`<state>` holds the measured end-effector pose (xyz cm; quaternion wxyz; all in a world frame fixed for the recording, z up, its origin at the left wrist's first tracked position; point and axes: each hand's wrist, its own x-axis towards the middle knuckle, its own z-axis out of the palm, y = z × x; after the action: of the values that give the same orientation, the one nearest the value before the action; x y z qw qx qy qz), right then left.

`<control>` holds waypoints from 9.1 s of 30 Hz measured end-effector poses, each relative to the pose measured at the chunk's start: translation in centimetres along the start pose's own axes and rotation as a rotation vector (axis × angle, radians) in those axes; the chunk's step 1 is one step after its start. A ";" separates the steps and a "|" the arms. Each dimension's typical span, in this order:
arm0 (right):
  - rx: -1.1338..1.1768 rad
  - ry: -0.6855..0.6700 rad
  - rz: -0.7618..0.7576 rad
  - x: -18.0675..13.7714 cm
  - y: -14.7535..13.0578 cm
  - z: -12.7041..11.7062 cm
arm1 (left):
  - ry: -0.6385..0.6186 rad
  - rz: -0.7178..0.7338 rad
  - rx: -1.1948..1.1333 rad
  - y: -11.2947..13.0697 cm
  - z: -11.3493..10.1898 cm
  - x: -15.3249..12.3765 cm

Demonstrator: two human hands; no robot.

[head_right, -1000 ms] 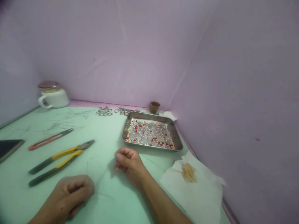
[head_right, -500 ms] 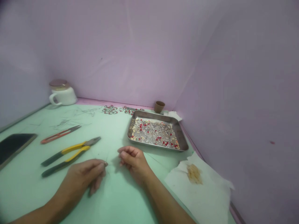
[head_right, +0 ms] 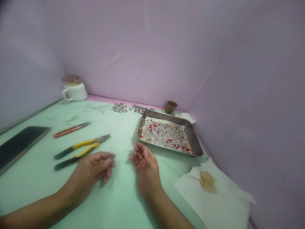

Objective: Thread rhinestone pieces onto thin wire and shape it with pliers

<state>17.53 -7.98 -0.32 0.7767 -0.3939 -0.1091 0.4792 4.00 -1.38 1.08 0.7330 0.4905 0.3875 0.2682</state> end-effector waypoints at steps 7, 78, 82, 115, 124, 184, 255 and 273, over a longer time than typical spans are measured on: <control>-0.413 -0.167 0.055 -1.5 1.5 0.6 | -0.057 -0.008 -0.017 0.2 0.5 -0.3; -0.281 -0.134 0.153 -1.5 1.2 0.8 | -0.179 0.899 0.955 1.2 -0.8 -0.1; -0.273 -0.123 0.152 -1.6 1.2 0.8 | -0.176 0.910 0.959 1.0 -0.9 -0.1; -0.601 -0.215 0.188 -3.1 1.7 2.3 | -0.173 1.402 1.672 4.7 -1.2 -0.5; -0.521 -0.323 0.414 -3.1 1.7 2.0 | -0.182 1.235 1.814 8.4 -4.4 1.7; -0.108 -0.298 0.482 -1.9 0.4 1.1 | -0.468 0.433 0.440 2.4 -1.5 0.8; -0.195 -0.051 0.202 -2.0 2.0 2.3 | -0.086 0.171 0.157 1.5 0.6 0.3; -0.587 -0.048 -0.053 -1.5 1.2 1.5 | -0.174 -0.040 0.095 1.0 0.1 0.6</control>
<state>15.16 -8.19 0.10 0.6390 -0.5873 -0.2717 0.4159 4.39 -0.61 1.89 0.7449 0.5384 0.3444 0.1914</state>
